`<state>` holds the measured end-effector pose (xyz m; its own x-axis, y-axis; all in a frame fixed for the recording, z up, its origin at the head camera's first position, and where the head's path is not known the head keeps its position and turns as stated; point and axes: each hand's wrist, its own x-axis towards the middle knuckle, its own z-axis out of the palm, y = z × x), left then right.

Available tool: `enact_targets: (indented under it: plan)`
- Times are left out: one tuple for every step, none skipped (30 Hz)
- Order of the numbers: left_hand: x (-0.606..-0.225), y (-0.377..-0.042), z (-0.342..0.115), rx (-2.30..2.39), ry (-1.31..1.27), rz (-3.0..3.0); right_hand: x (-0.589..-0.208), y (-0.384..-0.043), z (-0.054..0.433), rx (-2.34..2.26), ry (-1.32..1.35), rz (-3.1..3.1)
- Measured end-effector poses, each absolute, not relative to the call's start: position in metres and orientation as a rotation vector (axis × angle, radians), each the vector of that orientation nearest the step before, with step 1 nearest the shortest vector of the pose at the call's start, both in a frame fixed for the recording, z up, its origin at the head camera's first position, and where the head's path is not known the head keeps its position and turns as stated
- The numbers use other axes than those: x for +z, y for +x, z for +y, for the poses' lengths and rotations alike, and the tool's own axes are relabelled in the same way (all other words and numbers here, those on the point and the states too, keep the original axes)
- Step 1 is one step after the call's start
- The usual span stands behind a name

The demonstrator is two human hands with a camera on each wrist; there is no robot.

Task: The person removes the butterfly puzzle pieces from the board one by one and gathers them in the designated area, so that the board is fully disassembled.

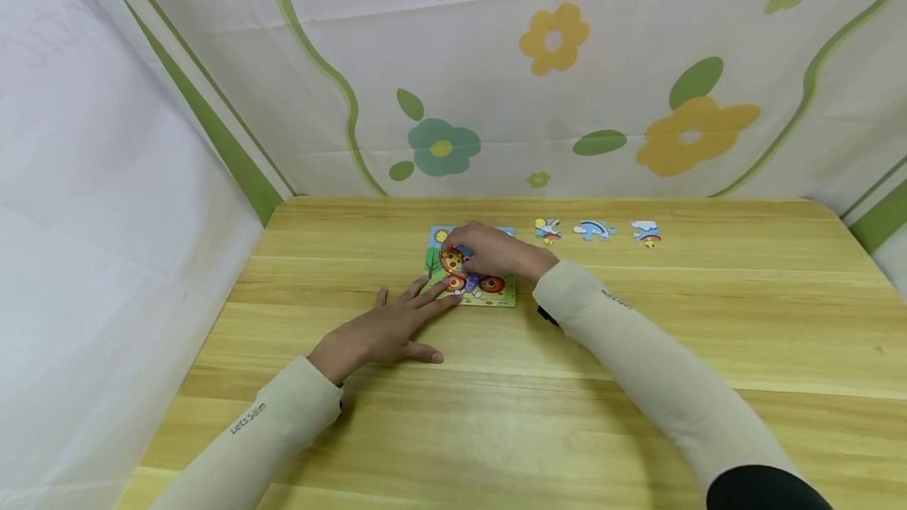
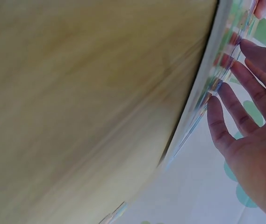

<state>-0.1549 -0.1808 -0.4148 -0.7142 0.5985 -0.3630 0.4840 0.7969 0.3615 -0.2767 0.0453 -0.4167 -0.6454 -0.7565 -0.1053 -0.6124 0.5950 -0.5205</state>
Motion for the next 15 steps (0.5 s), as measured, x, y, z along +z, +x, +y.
enact_targets:
  plan:
    - [-0.4148,-0.1547,-0.181,0.331,0.808,2.518,-0.4167,-0.2767,0.0452,-0.648,-1.113,2.508]
    - [-0.4147,-0.1547,-0.1811,0.329,0.809,2.52,-0.4169,-0.2768,0.0451,-0.651,-1.111,2.505]
    - [-0.4146,-0.1545,-0.1813,0.327,0.809,2.522,-0.4173,-0.2771,0.0449,-0.653,-1.111,2.503]
    - [-0.4145,-0.1544,-0.1814,0.326,0.809,2.523,-0.4177,-0.2772,0.0447,-0.655,-1.109,2.502]
    - [-0.4145,-0.1542,-0.1815,0.327,0.809,2.523,-0.4183,-0.2774,0.0446,-0.654,-1.106,2.502]
    - [-0.4145,-0.1541,-0.1815,0.327,0.809,2.522,-0.4189,-0.2777,0.0444,-0.653,-1.104,2.502]
    - [-0.4146,-0.1542,-0.1814,0.327,0.81,2.522,-0.4195,-0.2779,0.0442,-0.65,-1.101,2.502]
    - [-0.4147,-0.1541,-0.1814,0.328,0.809,2.522,-0.4201,-0.2781,0.0441,-0.647,-1.098,2.502]
    - [-0.4148,-0.1542,-0.1814,0.328,0.808,2.521,-0.4205,-0.2783,0.044,-0.643,-1.098,2.503]
    - [-0.4149,-0.1543,-0.1811,0.328,0.807,2.521,-0.4205,-0.2783,0.044,-0.64,-1.096,2.504]
    - [-0.4149,-0.1542,-0.1812,0.327,0.806,2.521,-0.4204,-0.2784,0.044,-0.637,-1.097,2.503]
    - [-0.415,-0.1543,-0.1811,0.325,0.807,2.522,-0.4201,-0.2784,0.0439,-0.634,-1.099,2.501]
    - [-0.415,-0.1543,-0.1811,0.324,0.807,2.523,-0.4195,-0.2783,0.0439,-0.63,-1.101,2.5]
    - [-0.4149,-0.1543,-0.181,0.323,0.808,2.523,-0.4189,-0.2782,0.044,-0.626,-1.101,2.498]
    - [-0.4148,-0.1544,-0.1807,0.321,0.81,2.523,-0.418,-0.278,0.0441,-0.623,-1.101,2.495]
